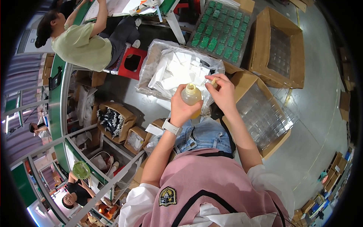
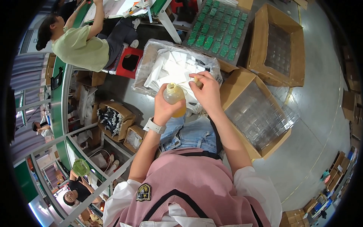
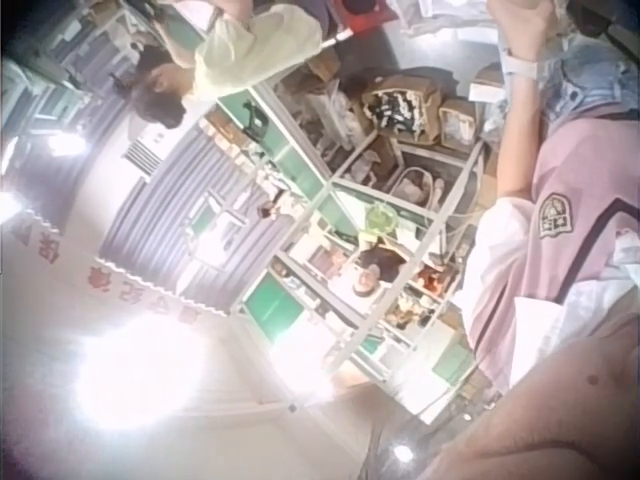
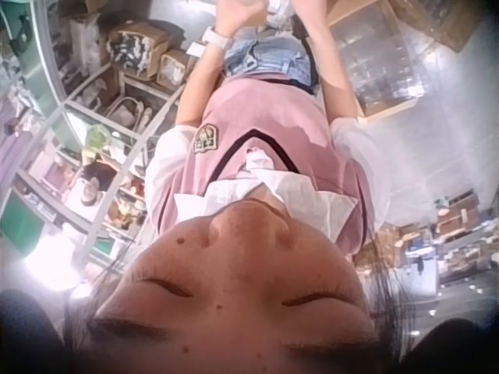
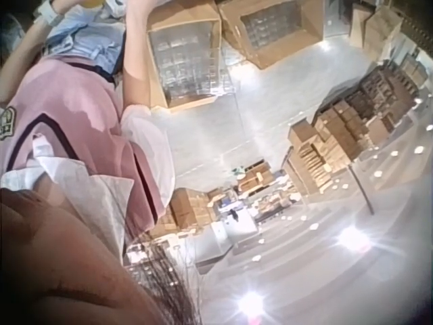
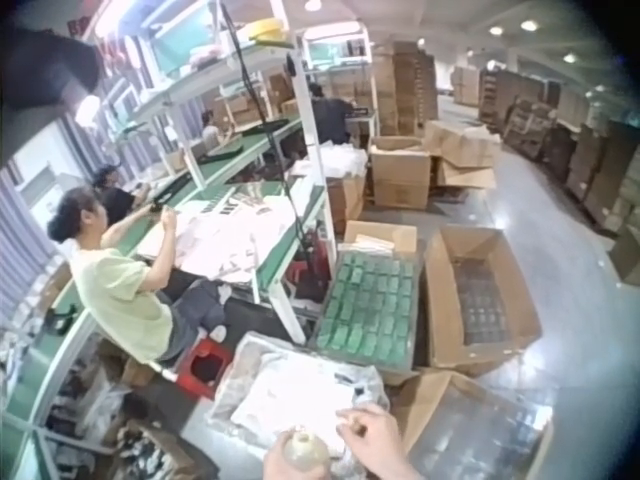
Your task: Applying adhesive from a bottle to small white foam components and sorting them during a manufacturing process.
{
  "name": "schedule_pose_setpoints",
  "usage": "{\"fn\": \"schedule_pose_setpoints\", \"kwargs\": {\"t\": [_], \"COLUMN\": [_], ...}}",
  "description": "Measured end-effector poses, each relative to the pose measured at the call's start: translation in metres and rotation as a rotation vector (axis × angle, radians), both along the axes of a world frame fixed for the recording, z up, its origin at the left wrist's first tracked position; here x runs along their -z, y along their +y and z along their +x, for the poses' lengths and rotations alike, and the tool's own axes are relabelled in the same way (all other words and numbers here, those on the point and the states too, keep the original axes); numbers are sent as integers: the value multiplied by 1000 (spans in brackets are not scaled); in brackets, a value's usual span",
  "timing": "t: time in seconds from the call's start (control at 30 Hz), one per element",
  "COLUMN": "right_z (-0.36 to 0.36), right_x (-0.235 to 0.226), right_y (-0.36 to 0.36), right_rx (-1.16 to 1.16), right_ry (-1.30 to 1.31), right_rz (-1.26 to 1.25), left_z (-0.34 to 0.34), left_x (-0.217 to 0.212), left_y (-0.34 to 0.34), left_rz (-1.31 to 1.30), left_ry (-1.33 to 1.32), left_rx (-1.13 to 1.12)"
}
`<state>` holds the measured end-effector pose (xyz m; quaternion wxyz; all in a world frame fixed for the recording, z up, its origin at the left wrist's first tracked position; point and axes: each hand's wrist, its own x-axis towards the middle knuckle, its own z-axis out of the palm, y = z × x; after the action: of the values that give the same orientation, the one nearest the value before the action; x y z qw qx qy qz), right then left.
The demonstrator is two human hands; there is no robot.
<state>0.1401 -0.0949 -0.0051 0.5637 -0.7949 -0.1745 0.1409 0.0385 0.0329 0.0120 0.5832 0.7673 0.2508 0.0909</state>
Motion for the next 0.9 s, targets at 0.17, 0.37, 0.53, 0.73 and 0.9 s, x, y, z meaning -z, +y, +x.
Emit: {"fn": "schedule_pose_setpoints", "kwargs": {"t": [0.17, 0.37, 0.53, 0.73, 0.9], "right_z": [6, 11, 19, 17, 19], "right_x": [19, 33, 58, 85, 111], "right_y": [5, 7, 7, 13, 24], "right_rx": [-66, -172, 11, 32, 68], "right_ry": [-41, -34, 948, 1171, 1300], "right_rz": [1, -71, 379, 533, 529], "left_z": [-5, -7, -13, -13, -9], "left_x": [5, 16, 51, 77, 98], "left_y": [6, 15, 29, 37, 52], "left_rz": [-15, 138, 147, 92, 61], "left_ry": [4, 79, 193, 313, 370], "left_rx": [-14, -37, -52, -67, -48]}}
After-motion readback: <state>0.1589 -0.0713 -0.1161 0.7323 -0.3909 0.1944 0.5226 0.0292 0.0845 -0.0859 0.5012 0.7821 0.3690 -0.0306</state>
